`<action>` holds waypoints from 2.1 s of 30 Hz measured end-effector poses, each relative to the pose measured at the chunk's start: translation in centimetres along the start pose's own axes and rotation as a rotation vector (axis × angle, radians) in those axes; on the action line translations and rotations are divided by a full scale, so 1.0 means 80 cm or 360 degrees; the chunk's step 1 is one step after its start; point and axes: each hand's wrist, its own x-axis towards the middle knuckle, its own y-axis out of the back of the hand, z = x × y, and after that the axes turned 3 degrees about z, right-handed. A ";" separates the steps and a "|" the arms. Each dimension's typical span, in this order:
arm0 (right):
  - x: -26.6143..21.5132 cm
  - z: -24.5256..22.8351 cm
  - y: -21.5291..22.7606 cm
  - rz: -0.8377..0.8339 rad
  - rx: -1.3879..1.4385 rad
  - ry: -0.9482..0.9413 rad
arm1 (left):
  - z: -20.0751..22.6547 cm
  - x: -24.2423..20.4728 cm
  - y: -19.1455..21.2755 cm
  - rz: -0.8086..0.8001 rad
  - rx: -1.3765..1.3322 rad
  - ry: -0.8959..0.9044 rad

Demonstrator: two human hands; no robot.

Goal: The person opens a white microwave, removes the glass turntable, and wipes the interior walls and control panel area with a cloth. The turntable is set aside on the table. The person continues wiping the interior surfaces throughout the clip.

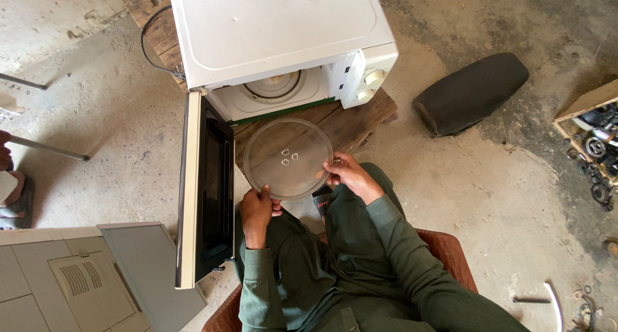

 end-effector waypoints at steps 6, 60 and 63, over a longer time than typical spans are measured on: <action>0.013 0.010 0.004 0.0002 -0.0022 -0.0047 | -0.017 0.021 -0.008 0.0035 -0.0033 0.0030; 0.259 -0.115 -0.072 0.0223 -0.2396 0.1390 | 0.117 0.032 -0.026 0.0291 0.0358 -0.1009; 0.255 -0.118 -0.073 0.0222 -0.2401 0.1359 | 0.116 0.034 -0.029 0.0270 0.0335 -0.0998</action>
